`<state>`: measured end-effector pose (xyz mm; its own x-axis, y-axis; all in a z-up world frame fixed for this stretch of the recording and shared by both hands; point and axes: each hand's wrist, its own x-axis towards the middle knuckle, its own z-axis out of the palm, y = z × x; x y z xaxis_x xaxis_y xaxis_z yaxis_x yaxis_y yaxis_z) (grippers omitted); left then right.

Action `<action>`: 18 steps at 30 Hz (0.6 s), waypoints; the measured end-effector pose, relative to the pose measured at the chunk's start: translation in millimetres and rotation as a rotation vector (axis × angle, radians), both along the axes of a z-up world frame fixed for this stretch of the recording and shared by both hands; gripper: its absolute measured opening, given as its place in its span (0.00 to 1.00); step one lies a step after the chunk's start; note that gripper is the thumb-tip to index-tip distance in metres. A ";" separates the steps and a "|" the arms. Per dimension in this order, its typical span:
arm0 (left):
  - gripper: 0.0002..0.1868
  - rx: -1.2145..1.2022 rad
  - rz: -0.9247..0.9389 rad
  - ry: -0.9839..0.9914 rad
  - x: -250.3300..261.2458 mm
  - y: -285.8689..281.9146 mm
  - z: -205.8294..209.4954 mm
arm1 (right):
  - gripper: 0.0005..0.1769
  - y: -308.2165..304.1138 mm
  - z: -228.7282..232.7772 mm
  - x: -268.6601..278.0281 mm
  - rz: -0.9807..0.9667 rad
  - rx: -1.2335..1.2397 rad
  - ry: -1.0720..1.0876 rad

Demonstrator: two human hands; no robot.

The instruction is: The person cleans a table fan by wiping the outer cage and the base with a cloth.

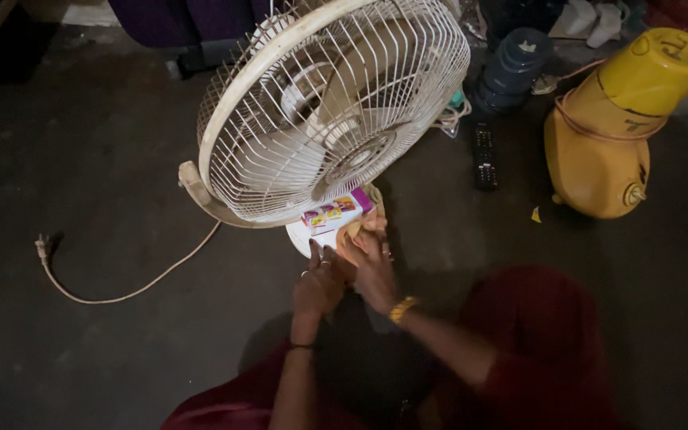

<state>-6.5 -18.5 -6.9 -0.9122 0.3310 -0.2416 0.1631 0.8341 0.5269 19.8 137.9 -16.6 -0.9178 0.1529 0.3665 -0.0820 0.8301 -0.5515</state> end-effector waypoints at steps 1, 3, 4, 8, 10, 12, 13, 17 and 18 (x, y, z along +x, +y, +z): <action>0.42 0.004 0.007 0.045 0.8 1.6 -1.3 | 0.34 17.9 1.2 0.2 0.040 0.075 -0.152; 0.43 0.007 0.020 0.090 0.0 0.1 -2.9 | 0.32 31.5 -1.9 -11.5 0.088 0.150 -0.302; 0.44 0.005 0.013 0.094 1.5 0.1 -4.5 | 0.29 39.5 -3.0 -21.4 -0.079 -0.003 -0.294; 0.46 -0.040 0.007 0.056 1.3 2.1 -7.7 | 0.36 23.9 -13.9 -24.4 -0.051 0.356 0.125; 0.37 -0.027 0.013 0.054 -1.1 3.3 -11.4 | 0.38 20.0 -12.3 -2.7 0.169 0.350 0.063; 0.28 -0.022 0.023 0.052 -1.1 -0.1 -14.5 | 0.39 19.0 -9.0 5.0 0.393 0.334 0.000; 0.34 0.009 0.024 0.069 0.0 -0.8 -15.3 | 0.38 25.2 -5.9 2.3 0.338 0.172 0.038; 0.42 0.191 0.023 0.108 3.7 -7.7 -14.9 | 0.35 3.7 -3.4 -8.9 -0.106 -0.116 0.100; 0.42 0.194 0.025 0.114 2.5 -6.8 -13.6 | 0.35 0.3 -3.7 -6.6 -0.103 -0.112 0.106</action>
